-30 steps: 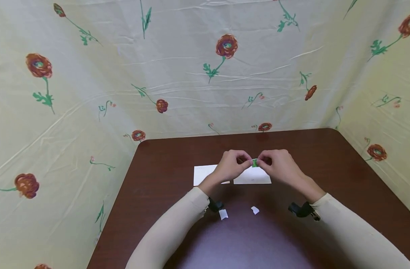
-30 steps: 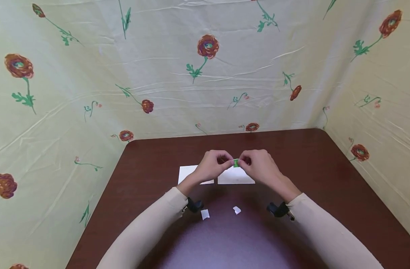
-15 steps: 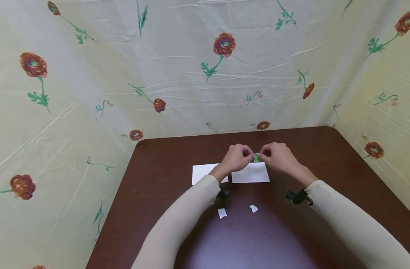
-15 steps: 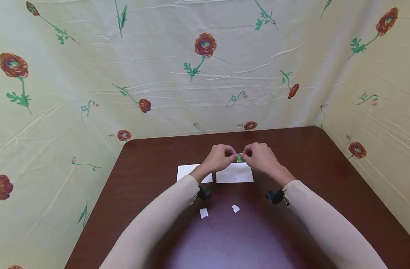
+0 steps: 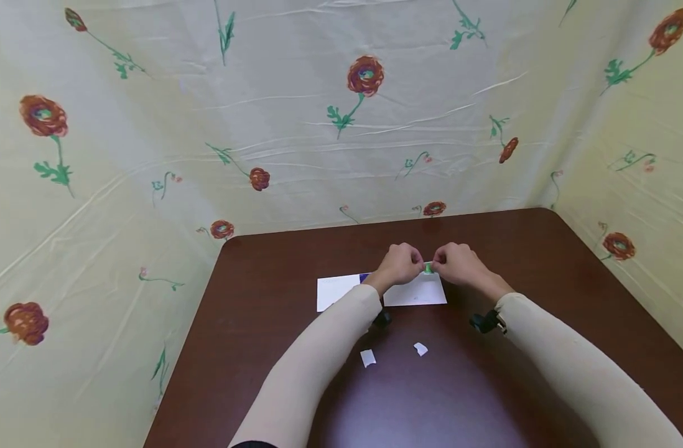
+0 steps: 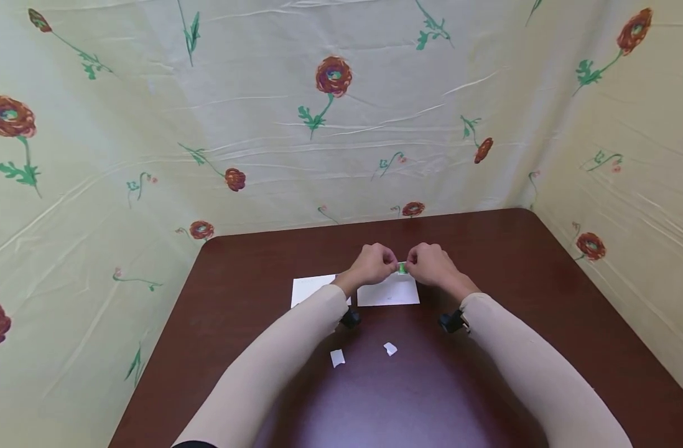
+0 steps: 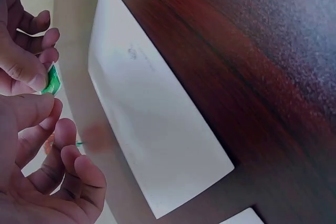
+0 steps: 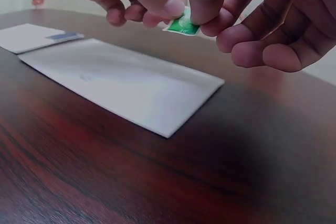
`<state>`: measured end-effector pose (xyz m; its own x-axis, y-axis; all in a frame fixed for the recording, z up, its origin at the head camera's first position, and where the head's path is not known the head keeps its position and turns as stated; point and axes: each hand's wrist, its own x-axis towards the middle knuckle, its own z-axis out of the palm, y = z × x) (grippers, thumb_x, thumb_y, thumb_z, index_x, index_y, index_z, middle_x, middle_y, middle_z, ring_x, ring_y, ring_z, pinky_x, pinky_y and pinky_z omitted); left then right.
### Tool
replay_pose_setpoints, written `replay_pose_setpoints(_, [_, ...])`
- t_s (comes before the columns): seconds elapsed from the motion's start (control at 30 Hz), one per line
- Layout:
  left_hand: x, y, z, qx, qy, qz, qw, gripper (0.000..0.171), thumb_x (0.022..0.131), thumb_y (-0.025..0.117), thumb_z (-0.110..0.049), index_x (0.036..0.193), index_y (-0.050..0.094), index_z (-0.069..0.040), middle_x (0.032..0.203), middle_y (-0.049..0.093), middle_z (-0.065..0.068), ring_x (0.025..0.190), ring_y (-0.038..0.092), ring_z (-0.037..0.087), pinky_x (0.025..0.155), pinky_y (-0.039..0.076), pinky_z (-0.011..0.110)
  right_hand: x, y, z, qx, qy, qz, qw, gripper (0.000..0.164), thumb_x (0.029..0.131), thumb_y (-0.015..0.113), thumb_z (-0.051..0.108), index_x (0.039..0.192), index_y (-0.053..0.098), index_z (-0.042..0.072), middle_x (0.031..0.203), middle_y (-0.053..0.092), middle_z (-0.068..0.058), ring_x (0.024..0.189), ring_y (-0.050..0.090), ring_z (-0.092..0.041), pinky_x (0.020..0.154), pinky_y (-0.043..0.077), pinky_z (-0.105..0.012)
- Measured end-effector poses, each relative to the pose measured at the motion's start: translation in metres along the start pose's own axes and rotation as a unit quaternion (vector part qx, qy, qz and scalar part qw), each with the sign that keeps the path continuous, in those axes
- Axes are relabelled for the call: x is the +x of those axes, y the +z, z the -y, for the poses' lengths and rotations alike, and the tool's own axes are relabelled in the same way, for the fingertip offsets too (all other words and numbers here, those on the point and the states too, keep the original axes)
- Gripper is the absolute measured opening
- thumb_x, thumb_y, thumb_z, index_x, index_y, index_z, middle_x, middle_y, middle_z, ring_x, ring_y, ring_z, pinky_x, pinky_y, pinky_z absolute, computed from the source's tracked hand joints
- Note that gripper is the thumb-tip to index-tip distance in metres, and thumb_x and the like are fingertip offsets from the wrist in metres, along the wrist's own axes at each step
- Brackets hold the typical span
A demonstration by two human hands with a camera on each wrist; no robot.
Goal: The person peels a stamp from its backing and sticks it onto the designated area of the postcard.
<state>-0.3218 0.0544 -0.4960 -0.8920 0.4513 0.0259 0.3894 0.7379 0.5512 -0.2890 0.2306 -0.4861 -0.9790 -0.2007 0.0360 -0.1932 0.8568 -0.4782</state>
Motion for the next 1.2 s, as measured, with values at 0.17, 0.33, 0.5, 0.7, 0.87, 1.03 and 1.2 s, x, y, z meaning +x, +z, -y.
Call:
replay_pose_setpoints(0.17, [0.005, 0.008, -0.001, 0.011, -0.012, 0.012, 0.9998, 0.014, 0.094, 0.068, -0.023, 0.085, 0.076, -0.015, 0.080, 0.067, -0.006, 0.072, 0.057, 0.010, 0.056, 0.046, 0.020, 0.005, 0.008, -0.010, 0.000, 0.012, 0.011, 1.000, 0.016, 0.093, 0.066, 0.021, 0.084, 0.073, 0.009, 0.069, 0.063, -0.003, 0.061, 0.053, -0.019, 0.055, 0.043, -0.028])
replay_pose_setpoints(0.33, [0.007, 0.015, -0.001, 0.033, -0.018, 0.011, 0.9992, 0.015, 0.094, 0.067, -0.023, 0.083, 0.076, -0.016, 0.081, 0.067, -0.005, 0.073, 0.058, 0.010, 0.061, 0.045, 0.021, 0.008, 0.017, -0.018, -0.007, 0.016, 0.015, 1.000, 0.018, 0.093, 0.064, 0.022, 0.084, 0.072, 0.009, 0.068, 0.062, -0.002, 0.061, 0.053, -0.018, 0.054, 0.041, -0.028])
replay_pose_setpoints(0.5, [0.008, 0.019, 0.000, 0.050, -0.014, 0.007, 0.9986, 0.016, 0.092, 0.067, -0.022, 0.080, 0.076, -0.017, 0.081, 0.068, -0.005, 0.075, 0.059, 0.012, 0.064, 0.045, 0.022, 0.008, 0.021, -0.022, -0.008, 0.023, 0.016, 1.000, 0.019, 0.092, 0.064, 0.023, 0.079, 0.070, 0.011, 0.065, 0.060, -0.001, 0.060, 0.053, -0.018, 0.054, 0.041, -0.028])
replay_pose_setpoints(0.7, [0.011, 0.023, 0.002, 0.060, -0.012, 0.012, 0.9981, 0.016, 0.093, 0.067, -0.025, 0.080, 0.075, -0.018, 0.078, 0.067, -0.006, 0.077, 0.059, 0.011, 0.065, 0.045, 0.022, 0.008, 0.023, -0.024, -0.015, 0.028, 0.020, 0.999, 0.019, 0.093, 0.063, 0.023, 0.079, 0.070, 0.012, 0.065, 0.059, -0.001, 0.060, 0.053, -0.018, 0.054, 0.041, -0.028])
replay_pose_setpoints(0.87, [0.011, 0.024, 0.002, 0.056, -0.016, 0.019, 0.9982, 0.016, 0.093, 0.067, -0.025, 0.080, 0.073, -0.018, 0.078, 0.066, -0.006, 0.077, 0.057, 0.011, 0.065, 0.044, 0.021, 0.009, 0.024, -0.026, -0.018, 0.025, 0.019, 0.999, 0.018, 0.092, 0.063, 0.023, 0.079, 0.071, 0.012, 0.064, 0.060, -0.001, 0.060, 0.054, -0.018, 0.055, 0.042, -0.028])
replay_pose_setpoints(1.03, [0.011, 0.023, 0.001, 0.065, -0.015, 0.030, 0.9973, 0.014, 0.094, 0.067, -0.026, 0.082, 0.071, -0.018, 0.080, 0.065, -0.006, 0.079, 0.056, 0.011, 0.065, 0.044, 0.022, 0.006, 0.022, -0.025, -0.015, 0.009, 0.019, 1.000, 0.017, 0.091, 0.064, 0.020, 0.078, 0.071, 0.012, 0.065, 0.060, -0.001, 0.060, 0.053, -0.018, 0.055, 0.041, -0.028])
replay_pose_setpoints(1.2, [0.011, 0.026, 0.001, 0.075, -0.016, 0.035, 0.9964, 0.013, 0.094, 0.066, -0.027, 0.083, 0.069, -0.021, 0.083, 0.063, -0.007, 0.086, 0.055, 0.012, 0.071, 0.045, 0.026, 0.005, 0.023, -0.026, -0.013, 0.001, 0.016, 1.000, 0.017, 0.091, 0.064, 0.019, 0.077, 0.070, 0.012, 0.065, 0.060, -0.001, 0.060, 0.053, -0.018, 0.055, 0.042, -0.028])
